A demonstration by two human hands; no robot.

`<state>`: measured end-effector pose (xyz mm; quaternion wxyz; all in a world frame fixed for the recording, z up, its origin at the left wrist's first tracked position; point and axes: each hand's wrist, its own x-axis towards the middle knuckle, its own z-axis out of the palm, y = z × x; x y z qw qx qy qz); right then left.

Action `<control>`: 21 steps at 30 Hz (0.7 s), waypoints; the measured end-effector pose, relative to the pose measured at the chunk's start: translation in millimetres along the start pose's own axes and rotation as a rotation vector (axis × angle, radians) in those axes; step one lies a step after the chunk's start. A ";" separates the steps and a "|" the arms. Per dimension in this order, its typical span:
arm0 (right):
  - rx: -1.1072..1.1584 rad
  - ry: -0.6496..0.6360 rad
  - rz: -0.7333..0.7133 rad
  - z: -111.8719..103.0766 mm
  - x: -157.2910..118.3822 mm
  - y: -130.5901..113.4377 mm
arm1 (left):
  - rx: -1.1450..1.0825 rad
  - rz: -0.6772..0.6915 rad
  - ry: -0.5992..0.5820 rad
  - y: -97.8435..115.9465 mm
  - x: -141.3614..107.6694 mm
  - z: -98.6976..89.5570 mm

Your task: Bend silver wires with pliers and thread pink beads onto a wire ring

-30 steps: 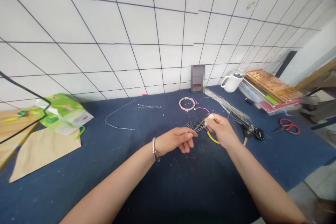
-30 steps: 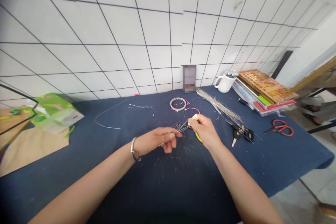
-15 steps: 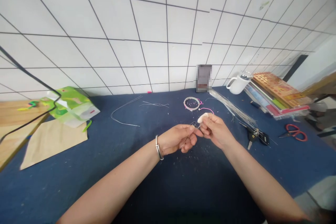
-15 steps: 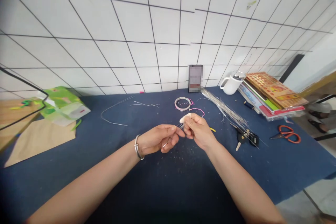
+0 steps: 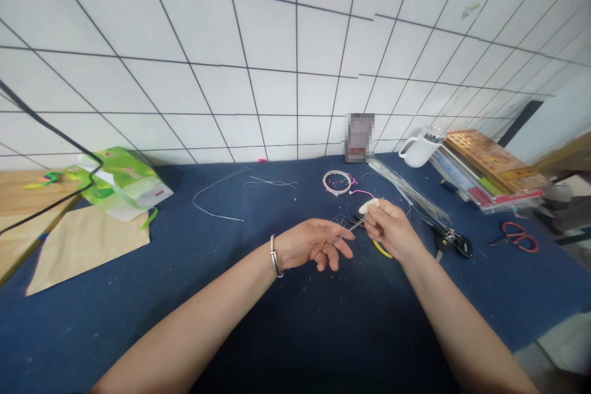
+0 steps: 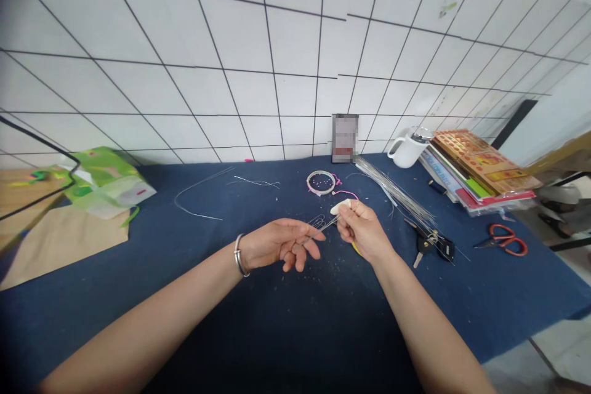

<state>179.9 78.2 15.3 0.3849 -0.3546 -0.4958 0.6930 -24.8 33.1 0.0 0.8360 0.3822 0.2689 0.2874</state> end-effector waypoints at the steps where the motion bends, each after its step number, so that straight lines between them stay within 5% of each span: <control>1: 0.000 -0.002 0.001 -0.2 0.2 0.2 | 0.008 -0.001 0.011 0.1 0.1 0.6; 12: 0.051 -0.077 -0.024 2.6 -3.4 1.5 | 0.066 0.105 0.141 -5.5 2.6 7.9; 21: 0.068 -0.099 -0.196 3.0 -16.1 -1.4 | 0.005 0.103 0.008 -24.4 11.0 25.9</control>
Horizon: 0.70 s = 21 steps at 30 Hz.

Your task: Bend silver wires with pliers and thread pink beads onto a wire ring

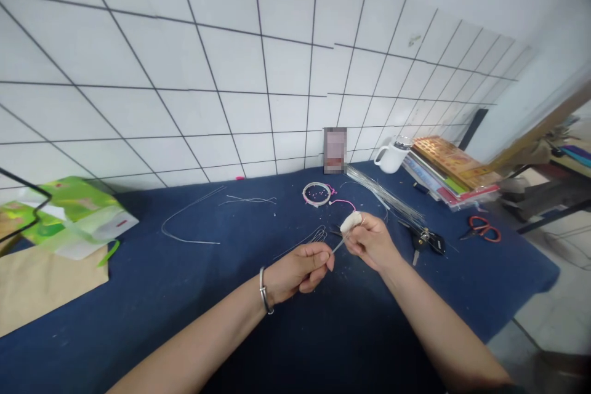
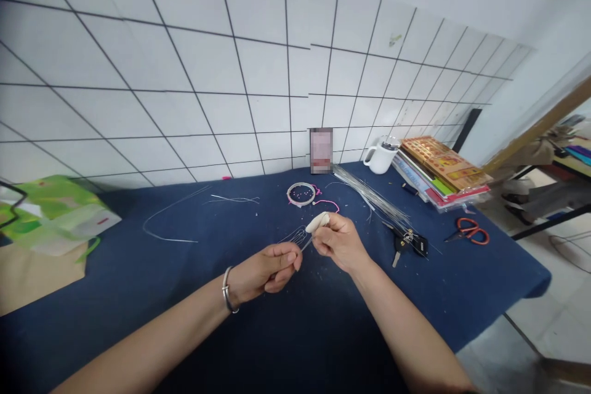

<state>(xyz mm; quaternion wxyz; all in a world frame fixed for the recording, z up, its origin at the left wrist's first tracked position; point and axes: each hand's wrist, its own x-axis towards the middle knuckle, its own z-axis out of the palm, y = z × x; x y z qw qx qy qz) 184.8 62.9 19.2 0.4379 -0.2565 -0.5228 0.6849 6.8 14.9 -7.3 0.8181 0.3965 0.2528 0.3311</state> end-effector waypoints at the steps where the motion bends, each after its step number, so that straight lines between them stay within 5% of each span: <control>1: 0.003 0.007 -0.004 0.4 -0.7 -0.4 | -0.008 0.002 -0.006 -1.5 0.4 1.5; 12: -0.015 0.153 -0.093 11.1 -4.5 -1.5 | -0.067 0.062 0.009 -13.3 4.5 7.2; 21: -0.032 0.080 -0.040 1.9 -4.6 -13.4 | -0.096 0.037 -0.012 -20.3 4.6 6.9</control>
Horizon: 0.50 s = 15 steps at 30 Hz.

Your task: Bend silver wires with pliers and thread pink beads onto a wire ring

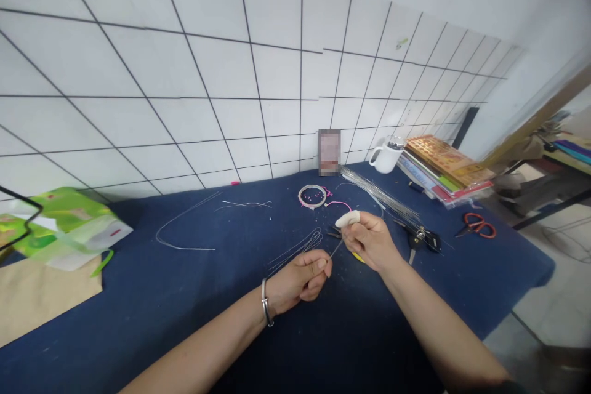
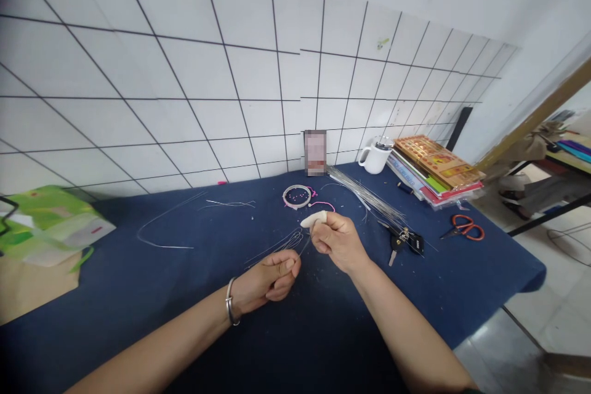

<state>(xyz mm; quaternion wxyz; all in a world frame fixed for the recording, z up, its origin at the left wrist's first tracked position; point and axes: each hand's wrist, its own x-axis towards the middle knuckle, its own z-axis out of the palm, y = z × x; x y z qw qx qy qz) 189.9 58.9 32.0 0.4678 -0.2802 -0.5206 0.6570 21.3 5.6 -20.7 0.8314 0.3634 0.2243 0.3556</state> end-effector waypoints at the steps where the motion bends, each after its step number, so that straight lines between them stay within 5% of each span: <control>1: 0.012 -0.008 -0.004 -1.0 0.1 -0.4 | 0.001 -0.008 -0.006 -0.8 0.1 -0.4; 15: -0.008 0.027 -0.010 -3.7 0.4 0.4 | 0.111 0.017 0.023 -5.4 2.9 -0.8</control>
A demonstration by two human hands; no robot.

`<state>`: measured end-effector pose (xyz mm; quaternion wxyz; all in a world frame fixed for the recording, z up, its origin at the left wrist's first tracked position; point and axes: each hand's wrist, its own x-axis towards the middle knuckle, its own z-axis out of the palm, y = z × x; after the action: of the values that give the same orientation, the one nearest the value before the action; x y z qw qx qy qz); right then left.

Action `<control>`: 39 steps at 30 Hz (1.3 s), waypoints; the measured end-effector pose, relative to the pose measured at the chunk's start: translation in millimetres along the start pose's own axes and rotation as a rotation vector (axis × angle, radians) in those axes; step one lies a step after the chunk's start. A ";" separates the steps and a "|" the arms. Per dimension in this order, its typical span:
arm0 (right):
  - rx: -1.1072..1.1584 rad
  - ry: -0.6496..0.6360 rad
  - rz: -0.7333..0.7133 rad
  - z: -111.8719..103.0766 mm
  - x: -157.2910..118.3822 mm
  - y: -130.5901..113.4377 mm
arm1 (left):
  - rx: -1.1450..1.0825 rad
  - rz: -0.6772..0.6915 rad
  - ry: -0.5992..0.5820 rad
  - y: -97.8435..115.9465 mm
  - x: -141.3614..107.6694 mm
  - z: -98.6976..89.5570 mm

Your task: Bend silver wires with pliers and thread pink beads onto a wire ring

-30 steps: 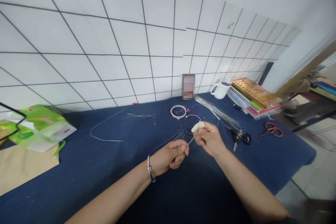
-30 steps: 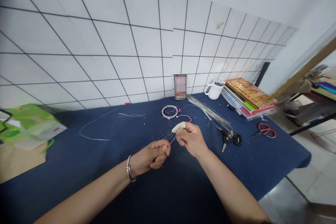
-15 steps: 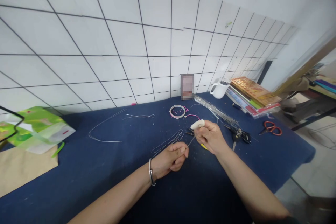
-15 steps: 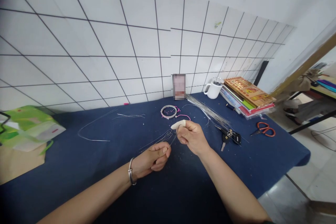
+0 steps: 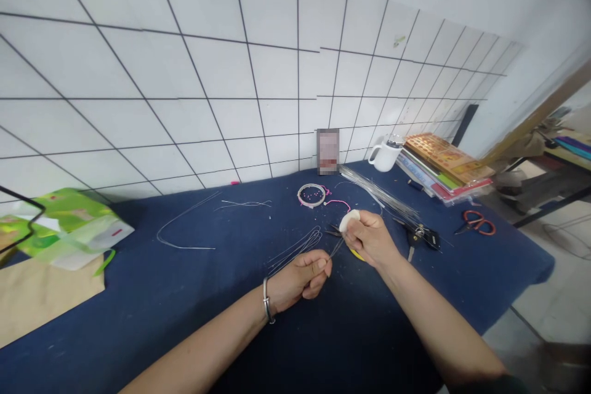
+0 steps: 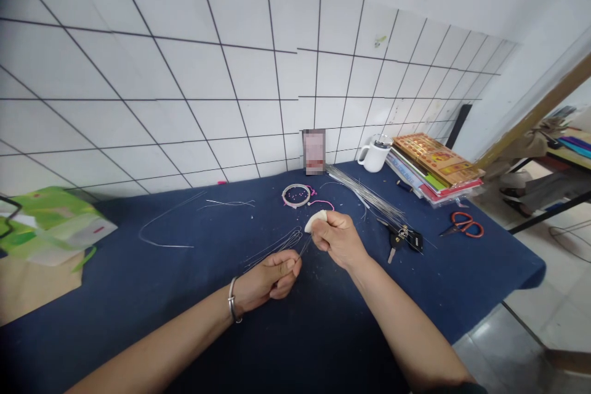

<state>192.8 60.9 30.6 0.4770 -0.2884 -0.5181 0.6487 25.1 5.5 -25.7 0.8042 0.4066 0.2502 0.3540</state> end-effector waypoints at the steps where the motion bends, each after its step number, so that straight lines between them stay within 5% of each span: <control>1: -0.010 -0.009 0.002 -0.7 0.2 -0.4 | 0.064 0.017 0.001 3.5 -0.2 0.4; 6: -0.119 -0.039 0.042 4.2 -2.6 4.0 | 0.345 0.094 -0.067 25.8 -3.7 9.6; 12: -0.327 -0.137 0.087 15.5 -4.8 12.6 | 0.205 0.089 0.245 21.5 -12.1 27.2; 16: -0.909 -0.181 0.012 -5.6 -6.8 14.3 | 0.314 0.103 0.420 20.2 -20.8 23.4; 19: -1.524 -0.072 -0.104 -31.0 -17.2 21.3 | 0.364 0.141 0.476 25.8 -24.2 15.8; 22: -1.796 -0.100 -0.085 -47.1 -30.3 32.2 | 0.358 0.177 0.474 29.9 -24.3 10.3; 29: -1.878 -0.119 -0.103 -44.3 -26.7 38.8 | 0.365 0.232 0.471 33.6 -26.1 3.9; 35: -1.937 -0.408 -0.196 -59.1 -19.0 31.7 | 0.292 0.212 0.514 36.0 -26.0 -4.0; 39: -2.021 -0.312 -0.230 -67.6 -19.1 35.7 | 0.262 0.192 0.521 34.0 -24.9 -6.7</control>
<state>247.3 69.9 -25.7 -0.0018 -0.4162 -0.9026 -0.1095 -7.5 3.7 1.7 0.6166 0.4241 0.4519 0.4855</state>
